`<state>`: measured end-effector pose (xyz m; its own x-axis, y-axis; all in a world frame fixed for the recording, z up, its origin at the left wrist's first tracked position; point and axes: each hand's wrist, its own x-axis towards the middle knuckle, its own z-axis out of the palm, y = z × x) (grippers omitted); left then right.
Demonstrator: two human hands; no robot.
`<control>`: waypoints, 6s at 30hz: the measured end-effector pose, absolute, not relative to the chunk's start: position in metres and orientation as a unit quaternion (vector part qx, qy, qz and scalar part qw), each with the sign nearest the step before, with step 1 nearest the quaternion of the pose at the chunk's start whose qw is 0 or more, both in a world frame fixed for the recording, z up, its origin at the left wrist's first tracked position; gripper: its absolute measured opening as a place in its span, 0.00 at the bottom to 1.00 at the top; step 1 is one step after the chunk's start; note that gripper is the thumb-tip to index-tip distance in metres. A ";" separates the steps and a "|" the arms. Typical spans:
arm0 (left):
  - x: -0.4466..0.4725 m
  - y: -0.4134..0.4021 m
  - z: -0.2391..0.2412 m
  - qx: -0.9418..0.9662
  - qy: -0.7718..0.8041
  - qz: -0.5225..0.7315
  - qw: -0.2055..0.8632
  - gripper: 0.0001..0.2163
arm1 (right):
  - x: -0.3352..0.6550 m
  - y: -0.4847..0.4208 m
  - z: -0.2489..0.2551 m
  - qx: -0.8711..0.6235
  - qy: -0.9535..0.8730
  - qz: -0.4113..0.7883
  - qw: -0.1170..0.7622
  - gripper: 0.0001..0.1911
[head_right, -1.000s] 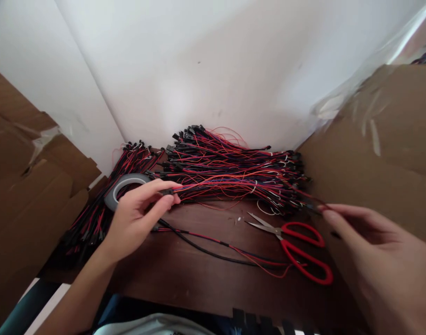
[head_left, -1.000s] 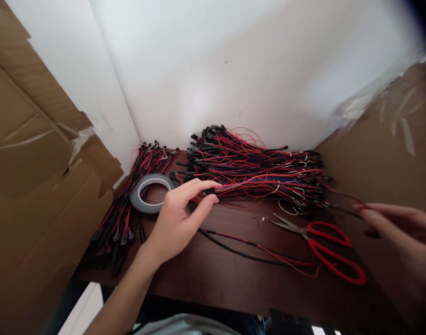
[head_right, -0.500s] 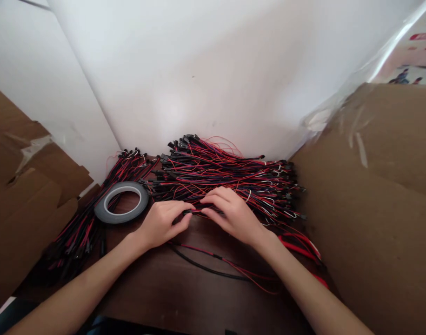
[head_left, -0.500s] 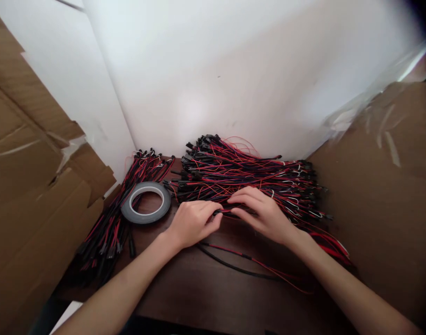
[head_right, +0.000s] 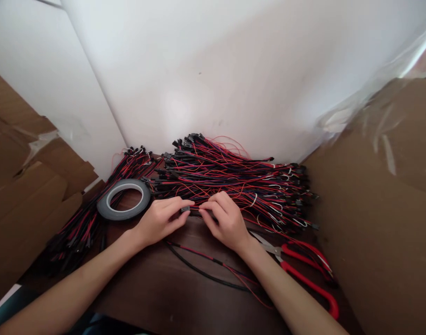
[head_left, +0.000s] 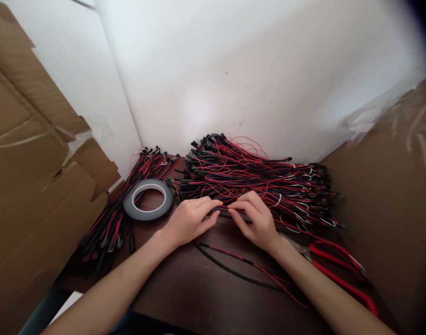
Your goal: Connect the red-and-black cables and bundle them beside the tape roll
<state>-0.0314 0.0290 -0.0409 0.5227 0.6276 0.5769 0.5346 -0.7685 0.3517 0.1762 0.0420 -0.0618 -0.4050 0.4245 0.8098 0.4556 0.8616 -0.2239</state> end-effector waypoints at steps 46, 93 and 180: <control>-0.029 0.021 -0.033 0.716 0.413 0.456 0.331 0.07 | 0.160 0.021 -0.052 -0.433 -0.713 0.284 0.472 0.06; -0.028 0.019 -0.037 0.853 0.340 0.380 0.115 0.06 | 0.167 0.016 -0.031 -0.407 -0.811 0.232 0.350 0.06; -0.101 -0.043 -0.045 0.813 0.470 0.322 0.117 0.12 | 0.142 -0.010 -0.044 -0.457 -0.760 0.379 0.265 0.09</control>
<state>-0.1014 -0.0426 -0.0454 0.3507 0.8400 0.4141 0.6892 -0.5309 0.4932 0.1416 -0.0103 -0.0443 -0.4423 0.8951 0.0564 0.4932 0.2953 -0.8182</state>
